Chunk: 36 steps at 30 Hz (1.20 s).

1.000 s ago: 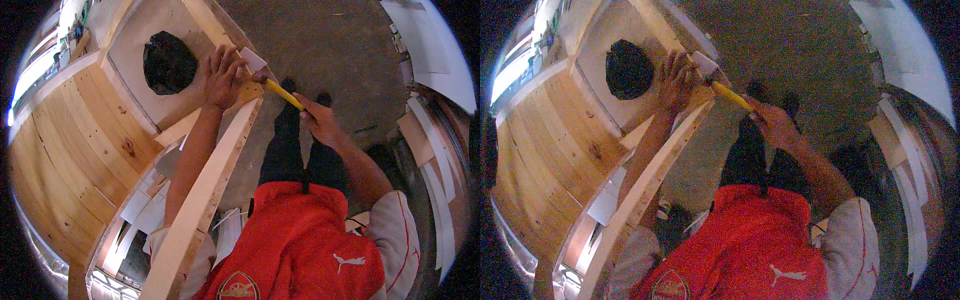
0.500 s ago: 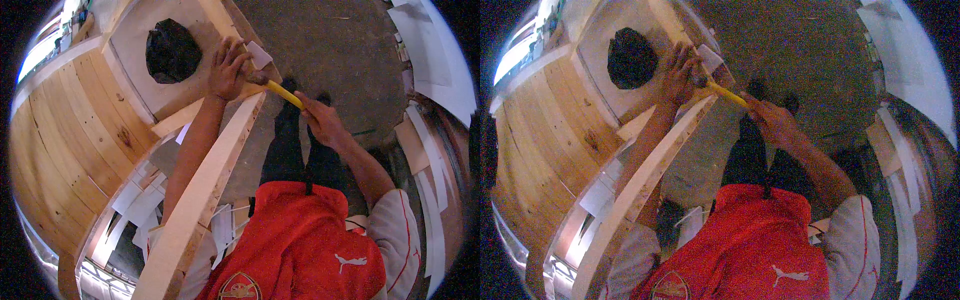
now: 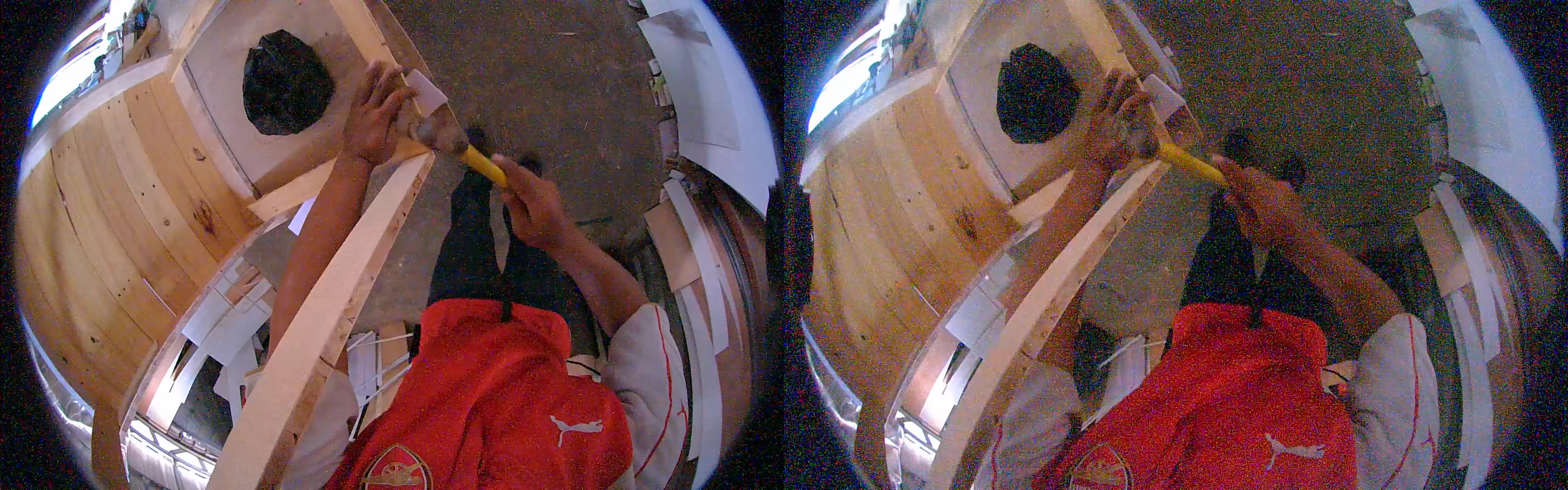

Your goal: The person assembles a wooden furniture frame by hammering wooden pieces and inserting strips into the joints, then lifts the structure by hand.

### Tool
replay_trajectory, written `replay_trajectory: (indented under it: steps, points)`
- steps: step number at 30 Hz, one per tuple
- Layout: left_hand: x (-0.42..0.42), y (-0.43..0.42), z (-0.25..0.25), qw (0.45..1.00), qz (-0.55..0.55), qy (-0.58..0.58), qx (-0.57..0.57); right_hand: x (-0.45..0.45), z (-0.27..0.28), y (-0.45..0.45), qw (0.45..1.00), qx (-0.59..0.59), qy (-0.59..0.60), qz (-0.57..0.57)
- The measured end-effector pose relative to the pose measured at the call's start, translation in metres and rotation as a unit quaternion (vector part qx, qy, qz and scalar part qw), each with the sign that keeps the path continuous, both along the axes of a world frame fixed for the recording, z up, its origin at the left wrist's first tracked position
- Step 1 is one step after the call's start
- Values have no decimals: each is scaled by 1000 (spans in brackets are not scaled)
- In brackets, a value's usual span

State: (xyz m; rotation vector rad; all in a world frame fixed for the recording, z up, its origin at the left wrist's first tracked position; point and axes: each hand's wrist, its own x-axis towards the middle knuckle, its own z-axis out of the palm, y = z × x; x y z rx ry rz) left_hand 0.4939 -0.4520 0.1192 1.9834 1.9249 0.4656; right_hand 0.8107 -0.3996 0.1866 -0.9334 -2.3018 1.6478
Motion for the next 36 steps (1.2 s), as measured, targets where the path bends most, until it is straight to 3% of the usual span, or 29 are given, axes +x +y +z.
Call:
replay_trajectory:
  steps: [1,4,7,10,16,19,22,25,28,31,36]
  points:
    - [1,1,5,1000,-5,6,10,3,-4,-3,1000,8,11,3]
    - [1,-1,-1,999,-11,38,2,-5,-14,0,980,68,-143,124]
    - [-1,-2,-8,999,-6,32,-1,-7,-3,5,989,104,-89,60]
    - [-1,-2,-9,1000,-11,24,15,-8,24,31,987,139,-54,67]
    - [-4,1,-23,998,-27,44,33,-10,21,67,958,214,-53,181]
    - [3,4,-3,1000,-17,17,11,-14,33,80,971,172,8,163]
    - [6,2,2,1000,-1,11,19,-18,16,85,984,138,84,74]
    - [5,3,0,999,-2,23,47,-6,-3,70,999,24,27,10]
    - [3,2,-4,999,-11,40,28,1,-16,56,987,97,-77,100]
    - [1,3,-9,999,-13,28,38,-5,-12,55,980,77,-111,145]
    - [4,4,2,1000,-1,30,-1,-17,23,69,981,151,16,119]
